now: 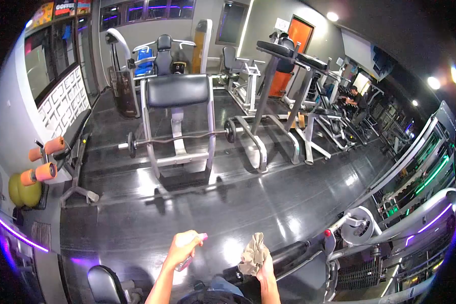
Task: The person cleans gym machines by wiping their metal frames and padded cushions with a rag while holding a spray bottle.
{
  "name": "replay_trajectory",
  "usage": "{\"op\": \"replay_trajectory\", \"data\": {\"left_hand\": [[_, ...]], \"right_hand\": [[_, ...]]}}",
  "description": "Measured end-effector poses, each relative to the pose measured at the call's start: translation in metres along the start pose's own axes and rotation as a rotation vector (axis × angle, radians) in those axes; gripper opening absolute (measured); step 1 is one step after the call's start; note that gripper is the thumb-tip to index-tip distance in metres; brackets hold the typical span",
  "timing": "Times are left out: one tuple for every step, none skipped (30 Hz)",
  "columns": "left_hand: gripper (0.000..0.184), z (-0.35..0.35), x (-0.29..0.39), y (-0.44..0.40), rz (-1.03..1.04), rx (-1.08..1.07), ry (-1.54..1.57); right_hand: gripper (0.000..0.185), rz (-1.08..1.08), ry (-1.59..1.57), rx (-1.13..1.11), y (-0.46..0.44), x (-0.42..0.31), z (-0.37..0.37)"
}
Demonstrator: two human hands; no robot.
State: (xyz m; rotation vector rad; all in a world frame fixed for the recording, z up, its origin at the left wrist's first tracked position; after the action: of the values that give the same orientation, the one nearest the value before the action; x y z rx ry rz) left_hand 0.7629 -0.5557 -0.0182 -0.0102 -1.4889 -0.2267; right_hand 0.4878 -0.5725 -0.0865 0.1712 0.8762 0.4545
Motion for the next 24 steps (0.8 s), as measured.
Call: {"op": "replay_trajectory", "data": {"left_hand": [[0.024,-0.008,0.0,-0.004,0.042,0.02,0.035],[0.024,-0.017,0.0,-0.009,0.041,0.014,0.034],[0.023,-0.027,-0.001,-0.014,0.032,0.047,0.054],[0.023,-0.037,-0.002,-0.02,0.023,0.081,0.073],[0.023,-0.047,-0.003,-0.027,0.023,0.077,0.07],[0.023,-0.058,-0.004,-0.034,0.027,0.088,0.084],[0.023,-0.069,-0.005,-0.043,0.03,0.1,0.099],[0.023,-0.079,-0.003,-0.053,0.031,0.101,0.097],[0.023,-0.092,0.0,-0.063,0.046,0.104,0.082],[0.023,-0.107,0.003,-0.074,0.06,0.111,0.066],[0.023,-0.12,0.006,-0.085,0.061,0.127,0.062],[0.023,-0.135,0.01,-0.099,0.06,0.134,0.055],[0.024,-0.151,0.013,-0.11,0.055,0.146,0.048],[0.022,-0.168,0.014,-0.122,0.07,0.143,0.062],[0.022,-0.183,0.02,-0.131,0.071,0.173,0.057],[0.022,-0.199,0.026,-0.142,0.06,0.192,0.055],[0.021,-0.215,0.031,-0.152,0.05,0.209,0.053],[0.022,-0.231,0.038,-0.161,0.056,0.228,0.052],[0.022,-0.247,0.043,-0.169,0.055,0.25,0.053],[0.022,-0.263,0.047,-0.172,0.064,0.293,0.018],[0.023,-0.278,0.049,-0.174,0.068,0.335,-0.014],[0.025,-0.29,0.048,-0.174,0.057,0.377,-0.013],[0.025,-0.305,0.048,-0.178,0.057,0.391,-0.01],[0.027,-0.321,0.046,-0.179,0.052,0.431,0.013]], "right_hand": [[0.036,-0.005,-0.002,0.004,-0.008,0.002,0.003],[0.036,0.004,-0.019,0.007,-0.017,0.001,0.013],[0.035,0.015,-0.037,0.01,-0.026,0.001,0.023],[0.034,0.007,-0.009,-0.04,-0.036,-0.001,0.035],[0.034,0.003,-0.011,-0.039,-0.052,0.002,0.04],[0.035,0.007,-0.009,-0.039,-0.071,0.007,0.043],[0.035,0.013,-0.005,-0.04,-0.088,0.01,0.048],[0.035,0.053,0.017,-0.028,-0.103,0.013,0.053],[0.035,0.055,0.015,-0.034,-0.122,0.014,0.059],[0.035,0.06,-0.004,-0.052,-0.142,0.017,0.067],[0.035,0.071,-0.022,-0.073,-0.162,0.018,0.079],[0.035,0.087,-0.024,-0.089,-0.183,0.018,0.093],[0.034,0.099,-0.009,-0.103,-0.205,0.015,0.108],[0.034,0.112,0.005,-0.119,-0.226,0.014,0.123],[0.034,0.132,0.007,-0.142,-0.248,0.014,0.134],[0.036,0.118,-0.016,-0.207,-0.274,0.015,0.147],[0.039,0.102,-0.04,-0.269,-0.3,0.016,0.16],[0.04,0.103,-0.031,-0.336,-0.326,0.018,0.175],[0.04,0.119,-0.028,-0.35,-0.352,0.021,0.185],[0.04,0.142,0.028,-0.343,-0.374,0.02,0.203],[0.041,0.166,0.086,-0.334,-0.392,0.022,0.217],[0.041,0.163,0.115,-0.36,-0.409,0.024,0.226],[0.041,0.173,0.12,-0.368,-0.427,0.028,0.239],[0.04,0.202,0.136,-0.403,-0.443,0.033,0.253]]}}
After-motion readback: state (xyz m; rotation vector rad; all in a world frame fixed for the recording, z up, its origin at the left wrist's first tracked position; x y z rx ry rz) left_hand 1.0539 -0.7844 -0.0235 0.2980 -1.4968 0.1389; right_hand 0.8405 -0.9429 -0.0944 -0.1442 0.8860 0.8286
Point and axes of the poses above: each hand's wrist, its own y-axis away from the middle knuckle, its own z-axis out of the palm, x = y × z, the point moved 6 cm from there along -y, towards the middle knuckle, and after that the axes turned 11 degrees about -x, right-handed, at the moved point
